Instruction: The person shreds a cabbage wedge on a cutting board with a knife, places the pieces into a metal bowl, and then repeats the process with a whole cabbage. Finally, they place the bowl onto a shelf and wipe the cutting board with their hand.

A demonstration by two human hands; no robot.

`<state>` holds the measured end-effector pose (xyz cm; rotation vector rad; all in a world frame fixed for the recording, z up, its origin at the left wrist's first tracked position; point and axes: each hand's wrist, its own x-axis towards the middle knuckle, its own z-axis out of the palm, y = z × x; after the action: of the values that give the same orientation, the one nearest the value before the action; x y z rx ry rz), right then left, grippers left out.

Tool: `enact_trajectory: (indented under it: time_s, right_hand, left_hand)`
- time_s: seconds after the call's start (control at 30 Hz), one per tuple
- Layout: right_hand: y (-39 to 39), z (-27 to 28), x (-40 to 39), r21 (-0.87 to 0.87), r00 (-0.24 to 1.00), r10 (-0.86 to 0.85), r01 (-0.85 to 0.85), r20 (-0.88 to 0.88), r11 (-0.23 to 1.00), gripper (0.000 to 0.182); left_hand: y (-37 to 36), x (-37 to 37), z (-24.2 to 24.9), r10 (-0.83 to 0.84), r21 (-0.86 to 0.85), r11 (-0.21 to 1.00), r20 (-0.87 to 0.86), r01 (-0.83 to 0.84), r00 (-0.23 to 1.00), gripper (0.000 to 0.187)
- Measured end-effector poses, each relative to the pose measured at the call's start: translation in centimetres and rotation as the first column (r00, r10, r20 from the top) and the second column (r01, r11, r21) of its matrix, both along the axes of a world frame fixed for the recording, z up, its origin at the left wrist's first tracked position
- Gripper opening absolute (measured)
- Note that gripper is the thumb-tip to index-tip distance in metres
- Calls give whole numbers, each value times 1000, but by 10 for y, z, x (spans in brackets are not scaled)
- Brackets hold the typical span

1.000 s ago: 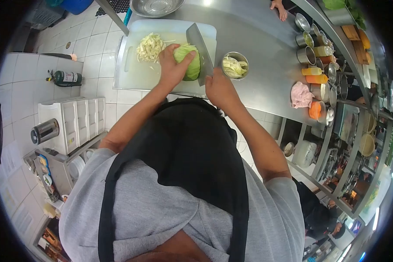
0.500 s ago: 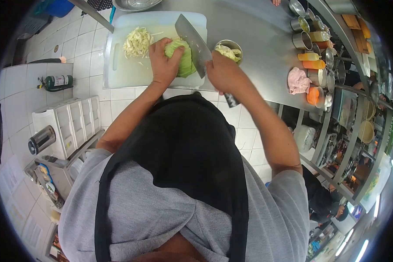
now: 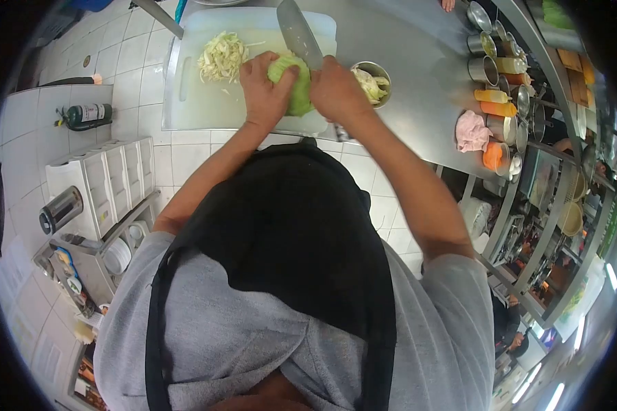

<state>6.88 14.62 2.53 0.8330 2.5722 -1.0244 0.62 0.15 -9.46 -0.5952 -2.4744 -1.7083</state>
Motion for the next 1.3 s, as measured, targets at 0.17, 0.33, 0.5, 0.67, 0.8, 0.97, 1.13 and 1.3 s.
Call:
enact_trajectory:
  time_s: [0.17, 0.33, 0.5, 0.67, 0.8, 0.97, 1.13, 1.3]
  right_hand:
    - [1, 30, -6, -58, 997, 26, -22, 74, 998, 36]
    - [6, -5, -4, -103, 993, -75, 84, 93, 991, 36]
    - [9, 4, 3, -207, 989, -121, 136, 86, 969, 34]
    - [6, -5, 18, -337, 964, -259, 262, 54, 904, 32]
    - [8, 0, 24, -397, 965, -261, 247, 21, 884, 35]
    - [27, 26, 18, -343, 989, -114, 139, 93, 929, 39]
    - [-16, -10, 42, -396, 949, -315, 278, -31, 875, 21]
    - [-11, -3, 57, -482, 876, -472, 370, -104, 794, 31]
  left_hand:
    - [2, -3, 8, -38, -9, 999, 12, 38, 999, 52]
    - [6, 0, -3, -41, -21, 999, -48, 41, 998, 50]
    - [15, -4, -4, -36, -15, 999, -53, 35, 998, 49]
    - [11, -10, 3, -114, -55, 993, -112, 108, 987, 47]
    - [5, -3, 12, -138, -19, 990, -134, 137, 981, 48]
    - [-7, 7, 15, -163, -48, 986, -171, 157, 972, 48]
    - [-7, 7, 18, -197, -33, 980, -162, 194, 967, 52]
    - [-13, 23, 37, -239, -93, 969, -115, 229, 964, 66]
